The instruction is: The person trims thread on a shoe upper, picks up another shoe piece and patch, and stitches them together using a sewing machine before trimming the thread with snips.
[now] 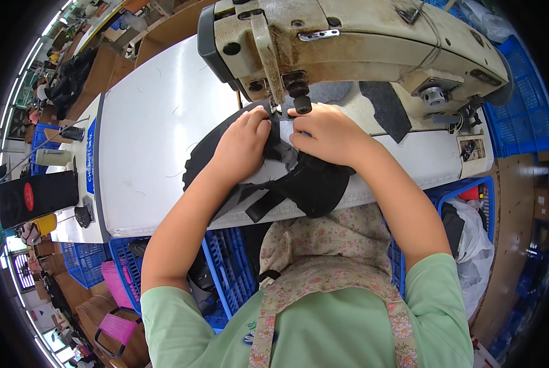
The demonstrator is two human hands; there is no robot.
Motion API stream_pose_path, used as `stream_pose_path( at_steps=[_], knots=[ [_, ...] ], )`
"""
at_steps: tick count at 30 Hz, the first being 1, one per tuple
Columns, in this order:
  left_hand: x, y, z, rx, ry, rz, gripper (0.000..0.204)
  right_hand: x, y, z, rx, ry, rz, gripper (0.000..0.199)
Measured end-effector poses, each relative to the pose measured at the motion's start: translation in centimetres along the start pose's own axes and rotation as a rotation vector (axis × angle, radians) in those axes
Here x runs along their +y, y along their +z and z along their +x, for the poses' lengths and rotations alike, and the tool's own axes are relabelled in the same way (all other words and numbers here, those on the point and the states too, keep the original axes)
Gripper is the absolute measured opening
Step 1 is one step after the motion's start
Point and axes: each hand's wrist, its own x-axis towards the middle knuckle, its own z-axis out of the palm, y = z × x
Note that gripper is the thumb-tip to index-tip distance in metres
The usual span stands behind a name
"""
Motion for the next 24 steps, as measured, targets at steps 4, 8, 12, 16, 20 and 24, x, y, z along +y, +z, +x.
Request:
stream_pose_path(
  at_steps=[4, 8, 12, 16, 20, 24],
  knots=[
    [-0.8, 0.0, 0.4, -0.024, -0.013, 0.004, 0.045, 0.7, 0.5, 0.6, 0.069, -0.021, 0.009, 0.029],
    [-1.5, 0.3, 1.0, 0.009, 0.024, 0.021, 0.046, 0.8, 0.1, 1.3, 0.019, 0.014, 0.044, 0.027],
    [-2.0, 0.8, 1.3, 0.048, 0.031, 0.043, 0.045, 0.8, 0.1, 1.8, 0.039, 0.088, 0.125, 0.025],
    [-1.6, 0.7, 1.6, 0.086, -0.034, 0.017, 0.030, 0.5, -0.5, 2.1, -0.027, 0.144, 0.153, 0.026],
    [-1.9, 0.9, 1.7, 0.108, -0.011, 0.021, 0.031, 0.9, 0.0, 2.0, 0.015, 0.132, 0.148, 0.026],
    [-2.2, 1.2, 1.6, 0.106, -0.013, 0.020, 0.032, 0.7, -0.2, 2.1, -0.010, 0.144, 0.140, 0.027]
  ],
)
